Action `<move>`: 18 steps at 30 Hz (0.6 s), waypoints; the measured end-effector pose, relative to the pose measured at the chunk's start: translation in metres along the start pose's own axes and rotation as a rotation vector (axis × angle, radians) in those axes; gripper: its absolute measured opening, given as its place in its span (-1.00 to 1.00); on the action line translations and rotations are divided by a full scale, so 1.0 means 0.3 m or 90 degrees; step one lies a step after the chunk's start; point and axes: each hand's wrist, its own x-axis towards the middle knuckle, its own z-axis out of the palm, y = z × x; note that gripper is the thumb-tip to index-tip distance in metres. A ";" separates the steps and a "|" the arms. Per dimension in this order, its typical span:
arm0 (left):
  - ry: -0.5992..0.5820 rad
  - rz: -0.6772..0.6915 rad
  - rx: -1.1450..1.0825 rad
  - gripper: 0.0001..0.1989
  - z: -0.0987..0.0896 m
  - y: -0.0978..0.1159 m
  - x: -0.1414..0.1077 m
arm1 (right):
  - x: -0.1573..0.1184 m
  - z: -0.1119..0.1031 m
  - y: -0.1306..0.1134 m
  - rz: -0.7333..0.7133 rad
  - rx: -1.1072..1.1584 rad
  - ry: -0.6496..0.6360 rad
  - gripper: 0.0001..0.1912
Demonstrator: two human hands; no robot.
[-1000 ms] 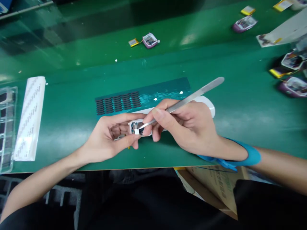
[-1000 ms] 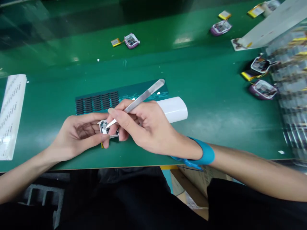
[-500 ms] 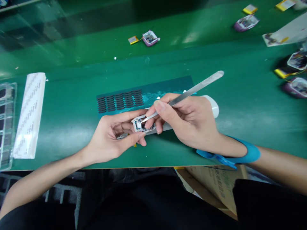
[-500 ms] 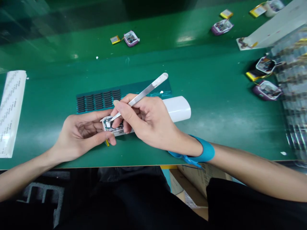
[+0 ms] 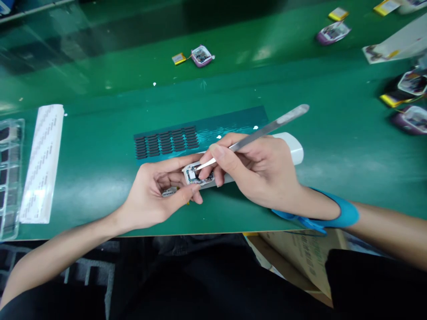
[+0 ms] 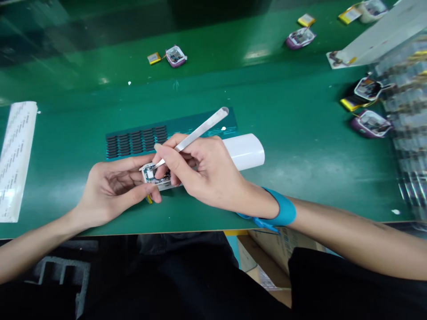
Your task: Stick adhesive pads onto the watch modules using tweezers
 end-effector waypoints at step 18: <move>0.135 0.286 0.499 -0.87 -0.175 -0.043 0.087 | 0.080 -0.139 0.013 -0.103 -0.093 0.132 -0.74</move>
